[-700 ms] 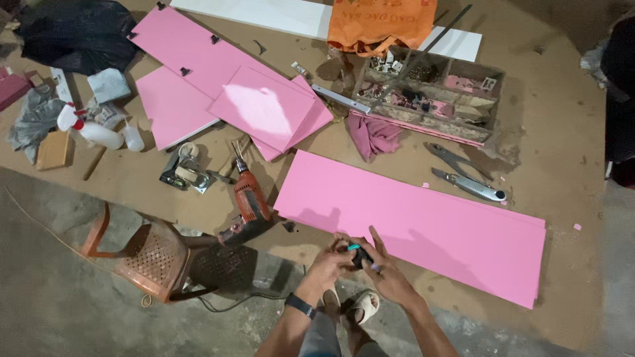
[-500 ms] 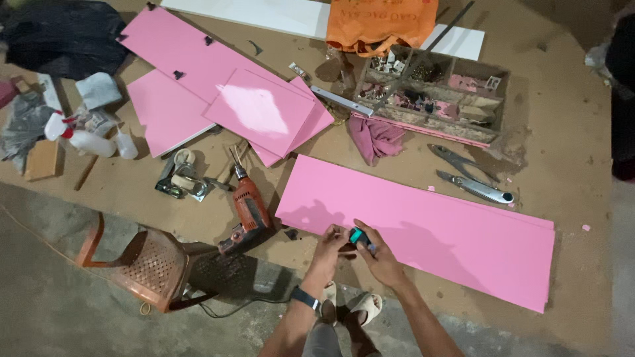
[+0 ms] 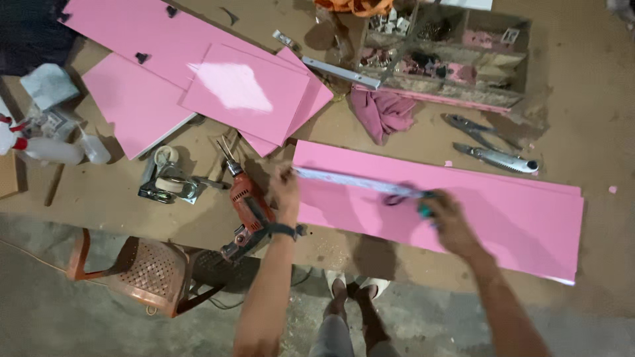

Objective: The person uses a measuring tape and a pen to mark measurements on pink upholstery panels on a workshop table, then uses a large metal square to draw a straight line and handles small plastic clips.

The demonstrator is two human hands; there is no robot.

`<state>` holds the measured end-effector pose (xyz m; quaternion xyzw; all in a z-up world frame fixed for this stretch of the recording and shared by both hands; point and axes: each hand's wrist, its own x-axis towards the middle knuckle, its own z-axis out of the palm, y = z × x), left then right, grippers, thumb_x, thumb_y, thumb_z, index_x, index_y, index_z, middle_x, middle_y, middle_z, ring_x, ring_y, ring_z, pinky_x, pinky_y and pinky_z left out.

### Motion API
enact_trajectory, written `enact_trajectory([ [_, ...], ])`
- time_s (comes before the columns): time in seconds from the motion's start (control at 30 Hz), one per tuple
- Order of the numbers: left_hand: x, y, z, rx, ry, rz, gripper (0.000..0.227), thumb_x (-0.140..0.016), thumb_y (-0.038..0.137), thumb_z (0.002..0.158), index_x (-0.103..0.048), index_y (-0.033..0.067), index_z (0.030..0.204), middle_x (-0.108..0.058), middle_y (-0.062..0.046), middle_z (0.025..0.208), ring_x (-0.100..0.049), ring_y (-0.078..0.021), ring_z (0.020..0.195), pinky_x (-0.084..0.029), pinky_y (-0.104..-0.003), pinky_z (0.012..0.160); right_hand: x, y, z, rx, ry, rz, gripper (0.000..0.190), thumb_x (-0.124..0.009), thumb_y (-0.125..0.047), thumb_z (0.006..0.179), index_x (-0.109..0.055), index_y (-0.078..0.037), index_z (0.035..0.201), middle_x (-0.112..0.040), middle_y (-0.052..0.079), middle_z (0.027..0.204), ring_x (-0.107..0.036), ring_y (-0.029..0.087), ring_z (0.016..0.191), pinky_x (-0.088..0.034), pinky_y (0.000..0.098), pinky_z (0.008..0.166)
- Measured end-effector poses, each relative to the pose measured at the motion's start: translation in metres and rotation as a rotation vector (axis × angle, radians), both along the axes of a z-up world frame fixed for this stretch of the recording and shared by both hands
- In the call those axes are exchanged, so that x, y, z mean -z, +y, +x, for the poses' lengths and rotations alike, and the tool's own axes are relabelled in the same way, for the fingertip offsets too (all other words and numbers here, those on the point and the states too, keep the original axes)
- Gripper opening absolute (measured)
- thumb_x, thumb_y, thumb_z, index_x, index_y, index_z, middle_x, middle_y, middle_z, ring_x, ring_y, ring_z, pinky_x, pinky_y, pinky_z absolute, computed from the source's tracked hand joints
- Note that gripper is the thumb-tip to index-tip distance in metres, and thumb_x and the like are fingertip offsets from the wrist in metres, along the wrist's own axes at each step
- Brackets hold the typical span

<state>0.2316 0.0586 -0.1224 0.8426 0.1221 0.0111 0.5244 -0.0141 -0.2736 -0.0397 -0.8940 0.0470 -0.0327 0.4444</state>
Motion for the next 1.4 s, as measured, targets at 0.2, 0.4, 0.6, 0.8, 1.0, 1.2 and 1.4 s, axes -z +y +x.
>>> enact_trajectory([
  [0.2, 0.024, 0.006, 0.014, -0.016, -0.136, 0.261, 0.017, -0.072, 0.01, 0.09, -0.074, 0.0149, 0.106, -0.075, -0.017, 0.089, -0.067, -0.0434, 0.086, -0.053, -0.055, 0.08, 0.046, -0.094, -0.073, 0.133, 0.132, -0.402, 0.063, -0.068, 0.004, 0.079, -0.062, -0.028, 0.133, -0.047, 0.018, 0.149, -0.05, 0.043, 0.141, -0.044, 0.0555, 0.108],
  [0.4, 0.052, 0.003, 0.004, 0.023, -0.179, 0.375, 0.018, -0.071, 0.027, 0.092, -0.077, 0.0216, 0.108, -0.076, -0.009, 0.089, -0.069, -0.039, 0.087, -0.053, -0.05, 0.079, 0.068, -0.096, -0.087, 0.215, 0.194, -0.412, 0.06, -0.07, 0.0, 0.078, -0.06, -0.032, 0.128, -0.043, 0.01, 0.154, -0.045, 0.033, 0.148, -0.043, 0.0533, 0.109],
  [0.6, -0.006, -0.031, -0.026, 0.276, -0.511, 0.691, 0.019, -0.071, 0.021, 0.089, -0.065, 0.0151, 0.106, -0.049, -0.02, 0.144, -0.042, -0.05, 0.135, -0.034, -0.066, 0.106, 0.043, -0.082, -0.079, 0.244, 0.237, -0.312, 0.055, -0.066, 0.007, 0.082, -0.062, -0.024, 0.127, -0.041, 0.019, 0.158, -0.04, 0.042, 0.15, -0.038, 0.0606, 0.111],
  [0.8, -0.046, -0.146, -0.152, 1.167, -0.384, 0.446, 0.071, -0.058, 0.03, 0.097, -0.031, 0.0189, 0.162, -0.028, -0.017, 0.169, -0.017, -0.0387, 0.158, -0.007, -0.067, 0.124, 0.047, -0.083, -0.08, 0.255, 0.226, -0.288, 0.055, -0.064, 0.005, 0.082, -0.063, -0.029, 0.125, -0.042, 0.018, 0.161, -0.041, 0.039, 0.151, -0.038, 0.0597, 0.111],
  [1.0, -0.026, -0.205, -0.199, 1.245, -0.407, 0.621, 0.092, -0.055, 0.042, 0.09, -0.013, 0.0072, 0.165, -0.011, -0.025, 0.173, -0.006, -0.0407, 0.162, -0.006, -0.065, 0.128, 0.052, -0.084, -0.081, 0.237, 0.205, -0.267, 0.05, -0.065, 0.003, 0.086, -0.063, -0.029, 0.125, -0.042, 0.015, 0.159, -0.032, 0.039, 0.157, -0.036, 0.0662, 0.11],
  [1.2, -0.017, -0.218, -0.216, 1.104, -0.436, 0.458, 0.083, -0.034, 0.052, 0.101, -0.016, -0.0008, 0.162, -0.019, -0.036, 0.166, -0.014, -0.051, 0.157, -0.006, -0.062, 0.128, 0.063, -0.083, -0.088, 0.191, 0.12, -0.293, 0.038, -0.057, -0.004, 0.099, -0.066, -0.026, 0.128, -0.057, 0.009, 0.143, -0.029, 0.032, 0.162, -0.033, 0.0646, 0.116],
  [1.4, -0.019, -0.226, -0.223, 1.061, -0.499, 1.071, 0.096, -0.045, 0.066, 0.099, -0.011, 0.0053, 0.166, -0.012, -0.032, 0.167, -0.01, -0.0475, 0.157, -0.006, -0.059, 0.128, 0.039, -0.072, -0.077, 0.218, 0.287, -0.25, 0.049, -0.055, -0.011, 0.101, -0.058, -0.042, 0.139, -0.025, 0.005, 0.169, -0.015, 0.058, 0.152, -0.019, 0.0872, 0.108],
])
